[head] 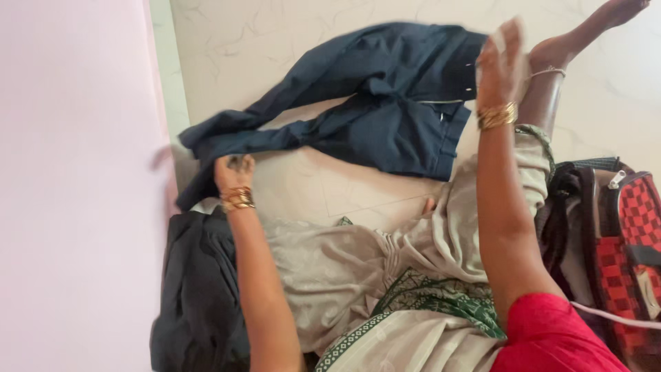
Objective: The person sits on the floor and folds a white shirt and a pair of dark trousers by hand. After folding each item, the person places it into a red and black checkered bag positioned nearby.
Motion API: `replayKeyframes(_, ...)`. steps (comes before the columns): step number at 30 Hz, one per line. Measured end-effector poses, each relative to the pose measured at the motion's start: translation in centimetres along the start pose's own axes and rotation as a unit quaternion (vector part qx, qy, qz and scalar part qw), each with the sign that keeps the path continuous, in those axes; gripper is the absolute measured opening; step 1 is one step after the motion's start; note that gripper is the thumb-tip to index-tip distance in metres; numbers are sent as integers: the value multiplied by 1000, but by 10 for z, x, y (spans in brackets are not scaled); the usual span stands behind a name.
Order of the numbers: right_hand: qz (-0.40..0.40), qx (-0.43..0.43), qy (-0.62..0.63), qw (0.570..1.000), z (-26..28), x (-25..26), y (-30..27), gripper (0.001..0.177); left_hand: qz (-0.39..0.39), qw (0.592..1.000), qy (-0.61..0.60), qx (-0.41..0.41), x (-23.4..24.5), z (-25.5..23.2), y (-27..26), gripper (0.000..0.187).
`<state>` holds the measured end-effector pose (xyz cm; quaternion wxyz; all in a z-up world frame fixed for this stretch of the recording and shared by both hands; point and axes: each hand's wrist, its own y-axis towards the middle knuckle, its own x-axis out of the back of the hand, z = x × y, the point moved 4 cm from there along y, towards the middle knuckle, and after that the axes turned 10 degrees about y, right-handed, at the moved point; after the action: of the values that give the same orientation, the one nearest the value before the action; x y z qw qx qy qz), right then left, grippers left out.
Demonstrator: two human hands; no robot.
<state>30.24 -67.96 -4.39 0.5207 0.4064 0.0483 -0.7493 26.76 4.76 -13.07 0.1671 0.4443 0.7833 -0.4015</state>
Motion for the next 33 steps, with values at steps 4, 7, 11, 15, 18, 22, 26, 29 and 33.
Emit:
replayKeyframes(4,125,82,-498,854,-72,4,-113,69,-87,988,125,38,28,81,-17,32)
replayKeyframes(7,117,-121,-679,715,-121,-5,-197,74,-113,968,220,48,42,97,-22,46)
replayKeyframes(11,117,-139,-767,615,-141,-25,-222,81,-87,947,302,-61,34,80,-8,64)
replayKeyframes(15,154,-119,-775,602,-154,-19,-176,80,-78,935,342,-50,33,79,2,62)
replayKeyframes(18,181,-116,-776,593,-158,-6,-129,80,-99,922,357,-114,34,73,14,63)
replayKeyframes(22,198,-123,-774,589,-147,24,-74,80,-139,924,340,-105,46,67,27,66)
replayKeyframes(26,206,-144,-769,588,-118,57,-49,81,-110,893,319,-297,40,55,38,58)
replayKeyframes(29,204,-164,-769,583,-94,75,-47,81,-126,845,344,-390,39,47,33,61)
replayKeyframes(33,178,-185,-767,589,-65,87,-56,79,-190,883,289,-316,41,42,23,67)
